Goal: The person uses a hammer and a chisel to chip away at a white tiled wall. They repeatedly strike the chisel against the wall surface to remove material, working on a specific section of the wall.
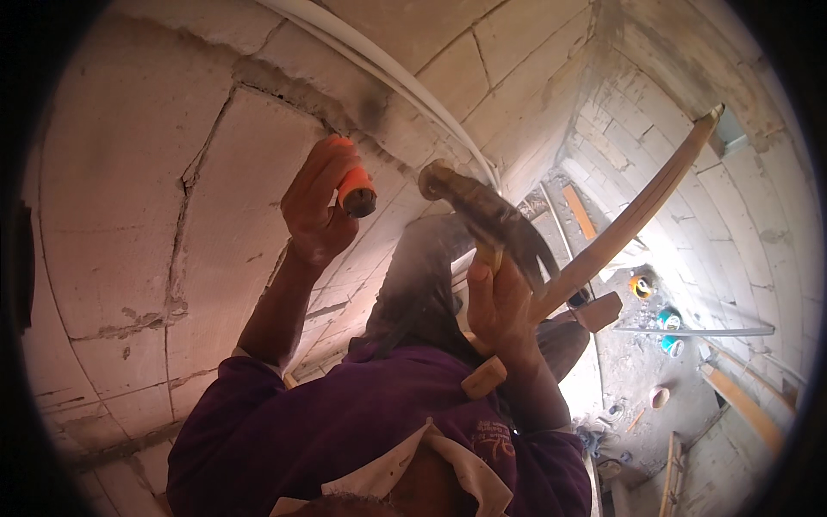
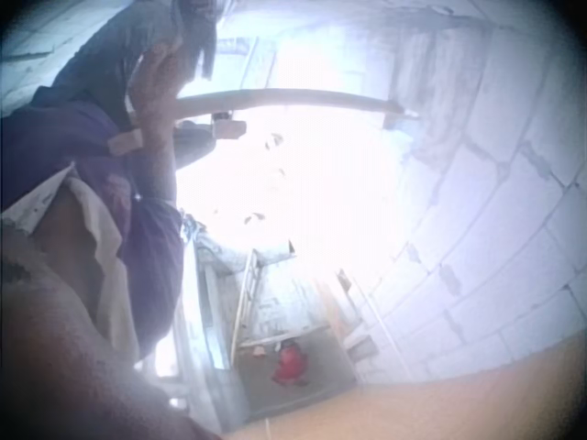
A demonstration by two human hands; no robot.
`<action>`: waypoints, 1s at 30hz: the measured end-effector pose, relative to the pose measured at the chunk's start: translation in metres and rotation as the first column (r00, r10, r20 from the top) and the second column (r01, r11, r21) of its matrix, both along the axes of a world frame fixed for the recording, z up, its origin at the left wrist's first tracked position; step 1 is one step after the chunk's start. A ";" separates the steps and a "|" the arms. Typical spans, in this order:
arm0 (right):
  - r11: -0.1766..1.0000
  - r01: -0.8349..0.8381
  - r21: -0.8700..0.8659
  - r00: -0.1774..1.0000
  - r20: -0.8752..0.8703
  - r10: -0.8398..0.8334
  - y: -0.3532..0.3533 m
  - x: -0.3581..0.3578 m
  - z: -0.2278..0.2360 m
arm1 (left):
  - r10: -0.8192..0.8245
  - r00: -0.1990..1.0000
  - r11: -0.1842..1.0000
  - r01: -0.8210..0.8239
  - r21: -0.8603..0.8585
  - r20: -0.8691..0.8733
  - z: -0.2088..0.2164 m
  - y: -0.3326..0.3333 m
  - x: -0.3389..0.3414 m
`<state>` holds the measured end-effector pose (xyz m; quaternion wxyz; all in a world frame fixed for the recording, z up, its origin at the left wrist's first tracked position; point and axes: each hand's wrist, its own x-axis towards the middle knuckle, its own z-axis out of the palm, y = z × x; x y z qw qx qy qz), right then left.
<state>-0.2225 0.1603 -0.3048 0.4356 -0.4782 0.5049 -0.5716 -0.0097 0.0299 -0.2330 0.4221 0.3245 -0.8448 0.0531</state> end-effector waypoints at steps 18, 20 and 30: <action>0.861 -0.165 -0.480 0.869 -0.484 -0.103 -0.010 0.011 0.005 | 0.049 0.999 0.999 -0.049 -0.014 0.007 -0.007 0.001 0.008; 0.855 -0.210 -0.475 0.866 -0.495 -0.062 -0.011 0.014 -0.002 | 0.052 0.999 0.999 -0.052 -0.005 -0.016 -0.007 -0.002 0.009; 0.946 -0.016 -0.324 0.874 -0.463 -0.144 -0.006 -0.024 0.036 | 0.001 0.998 0.999 0.002 0.048 -0.058 -0.017 -0.005 0.013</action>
